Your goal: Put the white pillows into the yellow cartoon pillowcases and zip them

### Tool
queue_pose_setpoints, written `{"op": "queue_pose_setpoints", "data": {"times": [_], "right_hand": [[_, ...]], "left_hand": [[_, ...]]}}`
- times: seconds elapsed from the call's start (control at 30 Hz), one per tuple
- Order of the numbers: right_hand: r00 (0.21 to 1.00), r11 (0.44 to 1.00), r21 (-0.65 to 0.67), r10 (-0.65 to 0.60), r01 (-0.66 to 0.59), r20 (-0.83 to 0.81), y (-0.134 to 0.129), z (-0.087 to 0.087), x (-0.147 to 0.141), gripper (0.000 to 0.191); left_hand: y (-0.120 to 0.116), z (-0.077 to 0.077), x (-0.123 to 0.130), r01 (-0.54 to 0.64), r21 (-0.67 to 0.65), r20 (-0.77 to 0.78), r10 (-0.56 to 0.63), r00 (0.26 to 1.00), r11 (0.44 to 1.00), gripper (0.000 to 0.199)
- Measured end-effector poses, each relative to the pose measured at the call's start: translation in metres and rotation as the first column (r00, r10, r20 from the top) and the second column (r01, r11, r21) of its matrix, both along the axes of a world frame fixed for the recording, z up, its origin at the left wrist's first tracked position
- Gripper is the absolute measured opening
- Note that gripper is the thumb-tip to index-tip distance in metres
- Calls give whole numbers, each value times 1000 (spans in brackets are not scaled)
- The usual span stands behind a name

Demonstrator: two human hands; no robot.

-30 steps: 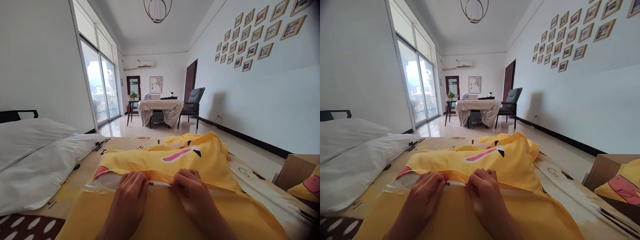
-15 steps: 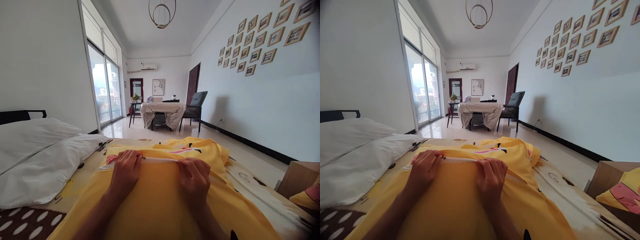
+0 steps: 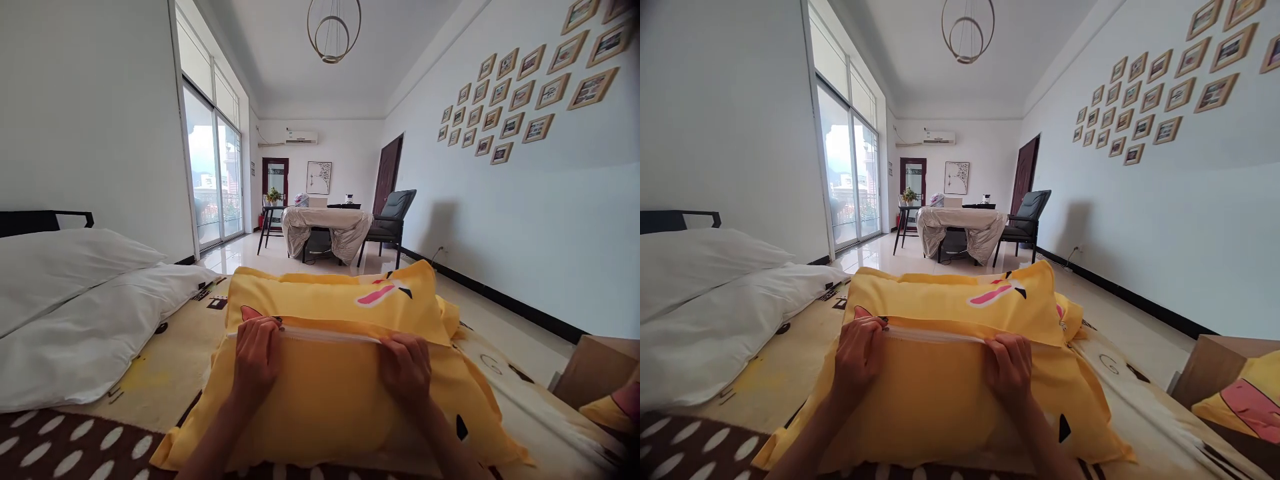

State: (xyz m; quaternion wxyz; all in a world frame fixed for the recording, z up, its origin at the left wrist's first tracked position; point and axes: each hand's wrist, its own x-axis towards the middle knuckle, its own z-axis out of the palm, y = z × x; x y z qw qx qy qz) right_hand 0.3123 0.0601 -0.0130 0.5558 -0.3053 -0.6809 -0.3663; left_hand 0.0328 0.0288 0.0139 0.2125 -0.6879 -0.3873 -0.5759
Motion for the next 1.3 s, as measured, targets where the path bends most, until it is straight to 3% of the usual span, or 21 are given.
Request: {"op": "queue_pose_setpoints", "data": {"times": [0.1,0.23,0.3,0.43,0.6,0.8,1.0,1.17,1.3], "right_hand": [[998,997,-76,-4,-1,-63,2,-4,-6,10],[994,989,-146,19,-35,-112,-15,16,-27,10],[991,973,-195,114,-126,-73,-29,30,-48,17],[935,890,-339,347,-304,73,-54,51,-106,21],[954,870,-419,298,-260,26,-58,52,-152,13],[925,899,-218,364,-380,-111,-48,27,-149,12],[914,873,-271,388,-405,-114,-40,19,-145,18],[920,878,-278,382,-390,-83,-39,18,-144,18],[921,877,-285,383,-388,-75,-40,17,-142,19]], "left_hand": [[2,-7,2,33,18,54,-34,998,999,13],[-5,-3,1,52,-5,22,-52,998,999,13],[-11,1,2,55,-29,-18,-56,998,998,13],[-26,9,5,4,-32,-34,-5,999,999,14],[-42,16,8,-105,-96,-68,99,993,990,18],[-51,14,16,-231,-152,-154,208,966,961,21],[-50,20,3,-317,-345,-201,261,944,883,19],[-50,31,-26,-226,-503,-251,110,962,834,21],[-52,33,-38,-348,-452,-257,253,933,821,19]]}}
